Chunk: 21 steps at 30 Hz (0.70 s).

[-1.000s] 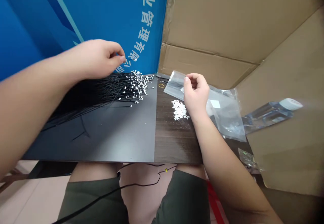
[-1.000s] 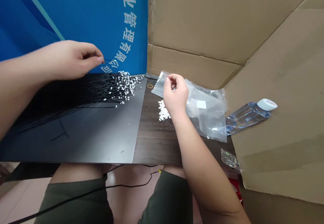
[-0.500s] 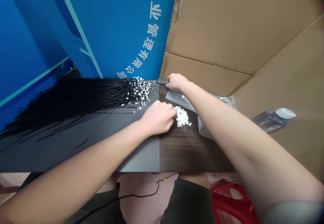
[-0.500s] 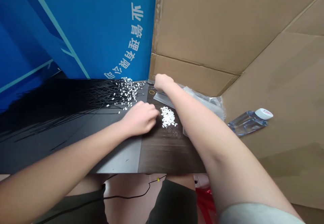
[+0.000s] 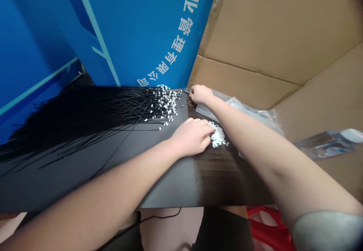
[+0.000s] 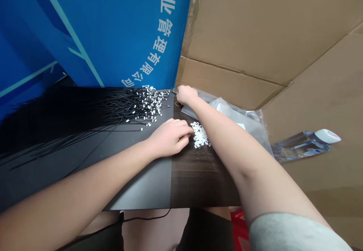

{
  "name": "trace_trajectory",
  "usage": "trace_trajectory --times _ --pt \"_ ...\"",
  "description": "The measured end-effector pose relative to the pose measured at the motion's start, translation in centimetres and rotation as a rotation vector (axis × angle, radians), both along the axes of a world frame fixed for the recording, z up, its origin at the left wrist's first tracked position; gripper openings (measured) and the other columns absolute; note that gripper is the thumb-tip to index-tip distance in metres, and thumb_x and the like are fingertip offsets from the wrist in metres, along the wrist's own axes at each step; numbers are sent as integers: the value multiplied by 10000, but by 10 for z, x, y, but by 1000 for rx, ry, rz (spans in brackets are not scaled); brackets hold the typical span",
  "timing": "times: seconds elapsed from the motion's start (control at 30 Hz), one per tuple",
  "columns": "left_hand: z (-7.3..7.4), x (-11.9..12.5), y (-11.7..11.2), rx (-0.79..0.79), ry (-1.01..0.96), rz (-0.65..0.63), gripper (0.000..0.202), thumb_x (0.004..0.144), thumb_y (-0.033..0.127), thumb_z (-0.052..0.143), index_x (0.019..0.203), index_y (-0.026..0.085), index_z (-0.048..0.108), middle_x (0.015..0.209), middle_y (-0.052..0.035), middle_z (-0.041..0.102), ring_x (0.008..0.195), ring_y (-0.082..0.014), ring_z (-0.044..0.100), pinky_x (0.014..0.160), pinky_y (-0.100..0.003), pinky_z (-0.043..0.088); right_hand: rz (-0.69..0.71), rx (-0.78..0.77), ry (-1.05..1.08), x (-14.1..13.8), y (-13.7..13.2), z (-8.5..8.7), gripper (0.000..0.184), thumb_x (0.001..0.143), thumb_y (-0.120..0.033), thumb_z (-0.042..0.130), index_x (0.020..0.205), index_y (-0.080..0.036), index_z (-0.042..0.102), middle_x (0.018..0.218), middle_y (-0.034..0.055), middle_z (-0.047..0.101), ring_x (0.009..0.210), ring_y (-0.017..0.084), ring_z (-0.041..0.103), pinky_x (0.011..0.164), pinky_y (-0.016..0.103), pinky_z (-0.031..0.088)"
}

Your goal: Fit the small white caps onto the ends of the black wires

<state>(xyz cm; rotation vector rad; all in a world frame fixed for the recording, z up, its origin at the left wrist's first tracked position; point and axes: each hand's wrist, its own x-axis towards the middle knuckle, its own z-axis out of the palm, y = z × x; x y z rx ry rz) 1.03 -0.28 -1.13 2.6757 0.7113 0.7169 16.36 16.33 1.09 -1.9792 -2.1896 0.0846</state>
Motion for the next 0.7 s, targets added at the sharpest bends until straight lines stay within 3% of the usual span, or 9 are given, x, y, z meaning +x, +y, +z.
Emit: trace_trajectory --times 0.13,0.23,0.4,0.47,0.53,0.57,0.6,0.67,0.7 --pt "-1 0 2 -54 -57 17 263 941 183 512 1012 195 766 1012 -125 759 989 -314 702 865 -494 482 28 137 121 0 -5 4 80 962 -211 696 901 -160 688 939 61 724 875 193 666 878 402 561" --pt "0 -4 8 -109 -136 72 279 934 180 520 1036 199 779 1077 -129 781 1023 -308 708 923 -479 500 38 298 277 0 -12 28 142 976 -175 676 851 -168 608 913 22 685 854 147 624 890 360 544" --pt "-3 -17 28 -249 -374 359 270 929 245 545 1054 194 779 1103 -106 772 1016 -260 700 937 -401 517 80 591 656 15 -66 111 291 1030 -55 415 849 -279 375 771 -58 627 734 56 616 761 233 500" --pt "-8 -20 36 -328 -456 435 243 896 268 587 1031 190 773 1031 -80 769 931 -230 683 886 -368 514 258 768 980 29 -108 149 225 1011 -133 483 851 -286 444 697 -92 649 631 63 592 648 281 442" --pt "-11 -20 41 -409 -529 463 240 880 284 604 1035 186 760 930 -53 747 848 -204 652 811 -332 504 301 728 1065 45 -154 180 198 960 -261 496 765 -258 528 735 -111 707 807 94 700 645 373 379" --pt "-11 -19 43 -446 -574 478 238 882 299 609 1037 189 752 898 -42 732 820 -194 636 782 -318 497 314 630 1055 51 -175 190 300 967 -336 442 714 -227 563 853 -123 773 1090 169 723 689 431 377" --pt "-11 -18 44 -481 -626 496 228 889 314 611 1030 194 743 884 -37 720 800 -186 623 760 -308 491 310 526 1052 56 -192 196 392 985 -331 414 641 -203 551 1042 -164 809 1318 216 638 710 452 386" --pt "-6 -16 44 -556 -765 527 197 907 336 611 997 203 725 894 -39 707 761 -164 604 733 -295 486 242 378 1153 60 -212 194 490 1074 -397 393 656 -226 583 1245 -173 778 1494 252 512 773 397 463" --pt "-2 -16 42 -614 -843 523 181 912 339 614 978 204 717 898 -41 701 738 -152 598 721 -291 487 224 312 1254 59 -215 187 427 1091 -390 443 718 -264 609 1246 -118 773 1467 237 549 808 365 518"
